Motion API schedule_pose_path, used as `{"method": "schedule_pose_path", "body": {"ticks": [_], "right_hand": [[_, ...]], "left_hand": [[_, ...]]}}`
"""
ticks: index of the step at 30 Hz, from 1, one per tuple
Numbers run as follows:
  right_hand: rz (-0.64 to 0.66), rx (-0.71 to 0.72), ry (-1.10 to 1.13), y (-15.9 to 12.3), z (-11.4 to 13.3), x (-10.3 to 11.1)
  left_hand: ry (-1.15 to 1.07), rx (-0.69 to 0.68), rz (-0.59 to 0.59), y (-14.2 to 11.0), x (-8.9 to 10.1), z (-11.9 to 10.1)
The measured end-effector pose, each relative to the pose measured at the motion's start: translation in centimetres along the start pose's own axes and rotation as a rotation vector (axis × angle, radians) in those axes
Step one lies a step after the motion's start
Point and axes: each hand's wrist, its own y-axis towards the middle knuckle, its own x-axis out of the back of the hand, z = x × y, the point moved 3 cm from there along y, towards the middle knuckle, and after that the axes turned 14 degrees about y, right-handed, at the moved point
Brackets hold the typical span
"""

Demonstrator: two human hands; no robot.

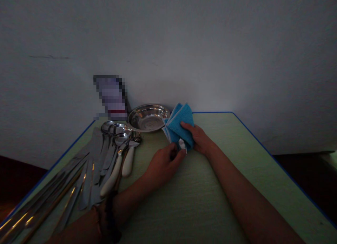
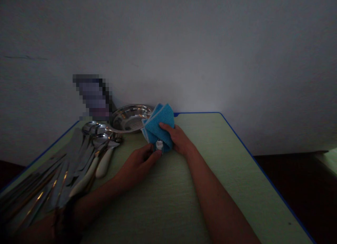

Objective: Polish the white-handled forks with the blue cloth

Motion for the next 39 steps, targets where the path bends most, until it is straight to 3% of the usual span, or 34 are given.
{"method": "schedule_pose_path", "body": {"ticks": [39], "right_hand": [[0.02,-0.007,-0.017,0.12,-0.09,0.22]], "left_hand": [[0.019,-0.007,0.009,0.01,-0.01,-0.05]]}}
